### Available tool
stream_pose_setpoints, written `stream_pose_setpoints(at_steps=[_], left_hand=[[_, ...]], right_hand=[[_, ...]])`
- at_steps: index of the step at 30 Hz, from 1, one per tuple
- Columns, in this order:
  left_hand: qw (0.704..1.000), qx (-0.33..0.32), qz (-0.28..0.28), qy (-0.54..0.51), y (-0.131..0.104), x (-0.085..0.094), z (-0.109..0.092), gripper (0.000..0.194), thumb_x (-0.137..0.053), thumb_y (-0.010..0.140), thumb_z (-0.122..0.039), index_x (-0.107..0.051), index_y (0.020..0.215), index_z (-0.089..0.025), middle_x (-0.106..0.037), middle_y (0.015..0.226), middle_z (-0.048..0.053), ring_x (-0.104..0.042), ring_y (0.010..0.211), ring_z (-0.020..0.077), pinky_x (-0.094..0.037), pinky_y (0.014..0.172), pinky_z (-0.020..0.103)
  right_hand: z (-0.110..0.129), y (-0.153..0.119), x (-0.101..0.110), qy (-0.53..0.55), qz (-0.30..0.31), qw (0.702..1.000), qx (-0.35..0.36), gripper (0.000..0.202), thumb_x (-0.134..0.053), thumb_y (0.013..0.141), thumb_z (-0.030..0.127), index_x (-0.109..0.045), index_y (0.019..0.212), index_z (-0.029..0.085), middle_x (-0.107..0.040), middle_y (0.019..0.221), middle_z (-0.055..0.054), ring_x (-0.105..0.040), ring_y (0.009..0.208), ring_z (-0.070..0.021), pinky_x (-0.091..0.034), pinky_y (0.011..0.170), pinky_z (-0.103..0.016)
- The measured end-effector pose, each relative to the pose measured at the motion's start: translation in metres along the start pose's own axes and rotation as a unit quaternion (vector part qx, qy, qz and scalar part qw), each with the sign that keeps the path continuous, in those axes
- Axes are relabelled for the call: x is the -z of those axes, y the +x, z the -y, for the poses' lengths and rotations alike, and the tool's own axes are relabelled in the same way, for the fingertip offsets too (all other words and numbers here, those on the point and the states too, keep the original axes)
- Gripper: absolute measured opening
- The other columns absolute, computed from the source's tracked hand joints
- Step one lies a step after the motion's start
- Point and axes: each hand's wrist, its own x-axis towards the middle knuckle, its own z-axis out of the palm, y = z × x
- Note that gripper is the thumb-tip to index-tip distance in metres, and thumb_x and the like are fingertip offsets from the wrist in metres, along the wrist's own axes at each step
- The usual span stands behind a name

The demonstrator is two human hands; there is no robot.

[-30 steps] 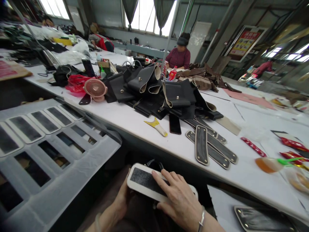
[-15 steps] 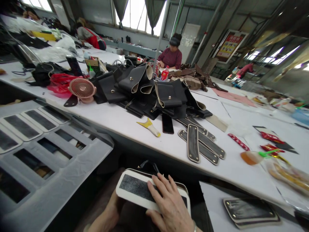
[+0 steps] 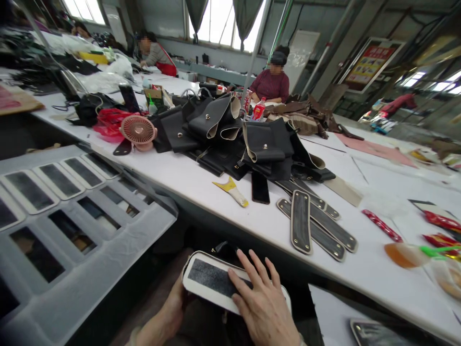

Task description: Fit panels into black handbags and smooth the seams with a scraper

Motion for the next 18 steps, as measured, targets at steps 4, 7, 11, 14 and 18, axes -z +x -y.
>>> stream_pose_setpoints(at_steps=[4, 7, 11, 14, 18], left_hand=[[1.000, 0.005, 0.002, 0.006, -0.004, -0.001, -0.002, 0.058, -0.056, 0.082, -0.064, -0.073, 0.107, -0.014, -0.075, 0.102, 0.010, -0.060, 0.113, 0.0333, -0.036, 0.106, 0.044], [1.000, -0.004, -0.004, -0.004, -0.008, -0.004, -0.005, 0.053, -0.059, 0.082, -0.061, -0.073, 0.108, -0.016, -0.075, 0.103, 0.008, -0.059, 0.115, 0.0318, -0.037, 0.106, 0.043], [1.000, 0.007, 0.010, -0.013, -0.006, -0.003, -0.007, 0.056, -0.057, 0.082, -0.063, -0.070, 0.114, -0.018, -0.074, 0.106, 0.007, -0.058, 0.117, 0.0322, -0.038, 0.106, 0.043], [1.000, 0.013, 0.009, -0.014, 0.000, 0.001, -0.003, 0.056, -0.056, 0.083, -0.063, -0.070, 0.114, -0.017, -0.074, 0.107, 0.008, -0.058, 0.117, 0.0320, -0.038, 0.105, 0.042], [0.998, 0.001, 0.049, -0.033, 0.006, 0.005, 0.000, 0.052, -0.055, 0.086, -0.060, -0.071, 0.112, -0.018, -0.075, 0.103, 0.005, -0.060, 0.114, 0.0302, -0.041, 0.102, 0.039]], right_hand=[[-0.002, 0.007, 0.007, -0.019, 0.012, 0.998, 0.056, 0.044, -0.054, 0.089, 0.023, -0.054, 0.132, 0.031, -0.029, 0.155, 0.000, -0.031, 0.139, -0.0331, -0.034, 0.105, -0.056], [-0.002, 0.011, 0.010, -0.013, 0.018, 0.998, 0.061, 0.042, -0.054, 0.089, 0.022, -0.055, 0.130, 0.028, -0.027, 0.156, -0.001, -0.029, 0.140, -0.0333, -0.033, 0.106, -0.056], [-0.001, 0.017, 0.013, 0.057, 0.049, 0.996, 0.054, 0.042, -0.049, 0.088, 0.017, -0.054, 0.129, 0.025, -0.033, 0.154, -0.002, -0.027, 0.141, -0.0316, -0.033, 0.108, -0.058], [0.003, 0.025, 0.017, 0.166, 0.069, 0.984, 0.004, 0.032, -0.045, 0.091, 0.018, -0.060, 0.118, 0.021, -0.042, 0.148, -0.006, -0.031, 0.140, -0.0277, -0.038, 0.109, -0.053], [0.015, 0.043, 0.021, 0.212, 0.074, 0.974, -0.006, 0.033, -0.047, 0.094, 0.025, -0.057, 0.125, 0.023, -0.042, 0.149, -0.005, -0.028, 0.141, -0.0283, -0.033, 0.111, -0.056]])
